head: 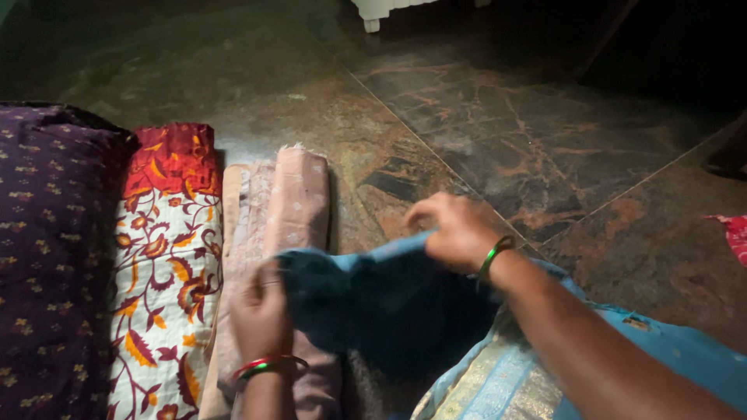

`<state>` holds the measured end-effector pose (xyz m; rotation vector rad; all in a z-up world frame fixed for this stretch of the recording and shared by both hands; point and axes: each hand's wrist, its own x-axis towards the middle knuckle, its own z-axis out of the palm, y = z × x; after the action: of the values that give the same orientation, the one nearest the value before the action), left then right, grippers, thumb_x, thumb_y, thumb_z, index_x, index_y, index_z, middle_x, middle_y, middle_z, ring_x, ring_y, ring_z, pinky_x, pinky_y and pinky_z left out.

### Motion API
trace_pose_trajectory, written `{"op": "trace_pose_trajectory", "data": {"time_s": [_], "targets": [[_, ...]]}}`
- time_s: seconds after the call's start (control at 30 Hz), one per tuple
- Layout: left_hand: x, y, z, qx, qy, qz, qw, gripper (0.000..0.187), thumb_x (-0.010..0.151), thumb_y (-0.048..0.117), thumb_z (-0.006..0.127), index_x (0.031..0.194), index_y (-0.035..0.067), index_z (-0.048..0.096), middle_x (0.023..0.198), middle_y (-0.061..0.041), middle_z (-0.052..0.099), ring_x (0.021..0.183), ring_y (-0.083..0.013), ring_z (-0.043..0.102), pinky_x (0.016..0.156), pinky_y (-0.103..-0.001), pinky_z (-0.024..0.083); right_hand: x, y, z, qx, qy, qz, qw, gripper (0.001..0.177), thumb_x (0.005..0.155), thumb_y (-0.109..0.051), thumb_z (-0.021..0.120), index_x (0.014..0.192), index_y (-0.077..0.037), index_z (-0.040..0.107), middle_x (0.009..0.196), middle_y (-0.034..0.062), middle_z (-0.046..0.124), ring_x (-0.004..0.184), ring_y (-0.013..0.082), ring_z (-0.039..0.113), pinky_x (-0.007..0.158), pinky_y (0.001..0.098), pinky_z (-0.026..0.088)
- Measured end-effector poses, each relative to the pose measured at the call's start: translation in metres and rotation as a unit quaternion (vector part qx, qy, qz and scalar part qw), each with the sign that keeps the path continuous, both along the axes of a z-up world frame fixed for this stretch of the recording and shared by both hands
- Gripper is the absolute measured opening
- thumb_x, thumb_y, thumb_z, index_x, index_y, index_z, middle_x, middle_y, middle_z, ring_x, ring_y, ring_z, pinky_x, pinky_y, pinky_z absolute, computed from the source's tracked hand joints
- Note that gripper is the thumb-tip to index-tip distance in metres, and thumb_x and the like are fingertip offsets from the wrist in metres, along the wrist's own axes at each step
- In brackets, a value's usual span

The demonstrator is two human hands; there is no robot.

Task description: The person stuffs a pillow into a blue pillowcase by hand, smoothing the fabric over the pillow and tucking in the edges.

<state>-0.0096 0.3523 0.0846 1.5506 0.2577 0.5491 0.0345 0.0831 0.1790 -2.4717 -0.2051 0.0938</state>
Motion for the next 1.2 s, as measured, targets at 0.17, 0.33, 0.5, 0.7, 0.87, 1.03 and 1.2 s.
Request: {"op": "trace_pose_trajectory", "data": {"time_s": [0.17, 0.33, 0.5, 0.7, 0.87, 1.03, 1.2], "targets": [[-0.012, -0.072, 0.037, 0.059, 0.04, -0.183, 0.981, 0.025, 0.093, 0.023, 0.068, 0.102, 0.002, 0.078, 0.084, -0.001, 0.08, 0.075, -0.0061, 0.071, 0.067, -0.022, 0.055, -0.012, 0.017, -0.011, 0.08, -0.101, 0.301, 0.945, 0.053, 0.076, -0.013, 0.075, 0.128, -0.008, 0.067, 0.121, 0.0141, 0.07, 0.116, 0.0297, 0.064, 0.1, 0.0421, 0.05], [-0.017, -0.083, 0.06, 0.004, -0.033, -0.235, 0.971, 0.025, 0.1, 0.022, 0.068, 0.102, 0.0, 0.079, 0.082, -0.003, 0.071, 0.073, -0.0078, 0.057, 0.063, -0.023, 0.047, -0.007, 0.015, -0.016, 0.095, -0.055, 0.113, 0.988, 0.025, 0.081, -0.016, 0.071, 0.105, -0.012, 0.077, 0.101, 0.0115, 0.08, 0.096, 0.0236, 0.079, 0.086, 0.037, 0.06], [-0.014, -0.056, 0.046, -0.323, -0.073, -0.158, 0.93, 0.016, 0.102, 0.019, 0.058, 0.104, 0.007, 0.068, 0.09, -0.001, 0.072, 0.077, -0.0106, 0.066, 0.068, -0.026, 0.054, 0.012, -0.005, -0.037, 0.044, -0.112, -0.017, 0.993, 0.038, 0.074, -0.001, 0.063, 0.104, -0.017, 0.082, 0.107, 0.0124, 0.078, 0.098, 0.0268, 0.074, 0.089, 0.0384, 0.057], [-0.004, 0.011, -0.006, -0.274, -0.071, -0.067, 0.957, 0.018, 0.112, 0.02, 0.053, 0.112, 0.007, 0.065, 0.094, -0.003, 0.067, 0.08, -0.0122, 0.062, 0.073, -0.028, 0.055, 0.017, -0.025, -0.036, 0.037, -0.216, -0.026, 0.975, 0.035, 0.069, 0.001, 0.064, 0.098, -0.011, 0.08, 0.1, 0.016, 0.076, 0.095, 0.031, 0.072, 0.086, 0.0398, 0.056], [0.001, 0.019, -0.021, -0.056, 0.008, -0.055, 0.997, 0.023, 0.107, 0.017, 0.048, 0.12, 0.006, 0.064, 0.098, -0.004, 0.071, 0.085, -0.0136, 0.065, 0.076, -0.027, 0.052, 0.016, -0.02, -0.031, 0.114, -0.09, -0.021, 0.989, 0.042, 0.069, 0.004, 0.056, 0.103, -0.011, 0.077, 0.093, 0.0095, 0.078, 0.088, 0.022, 0.074, 0.079, 0.0345, 0.056], [-0.012, 0.015, -0.003, 0.368, 0.038, -0.152, 0.917, 0.06, 0.064, 0.028, 0.091, 0.117, 0.01, 0.069, 0.093, -0.016, 0.075, 0.088, -0.0354, 0.072, 0.072, -0.041, 0.054, 0.019, -0.023, -0.018, 0.353, 0.013, -0.112, 0.929, 0.047, 0.078, 0.013, 0.041, 0.104, -0.008, 0.075, 0.09, 0.0061, 0.075, 0.08, 0.0168, 0.069, 0.072, 0.0309, 0.057], [-0.008, 0.031, -0.015, 0.435, 0.23, 0.048, 0.869, 0.039, 0.071, 0.011, 0.074, 0.11, 0.017, 0.074, 0.094, -0.021, 0.075, 0.093, -0.0396, 0.071, 0.085, -0.048, 0.055, 0.022, -0.036, -0.01, 0.399, -0.117, -0.135, 0.899, 0.056, 0.078, 0.017, 0.032, 0.106, -0.007, 0.074, 0.092, 0.0044, 0.074, 0.083, 0.0135, 0.069, 0.078, 0.0263, 0.058]]}}
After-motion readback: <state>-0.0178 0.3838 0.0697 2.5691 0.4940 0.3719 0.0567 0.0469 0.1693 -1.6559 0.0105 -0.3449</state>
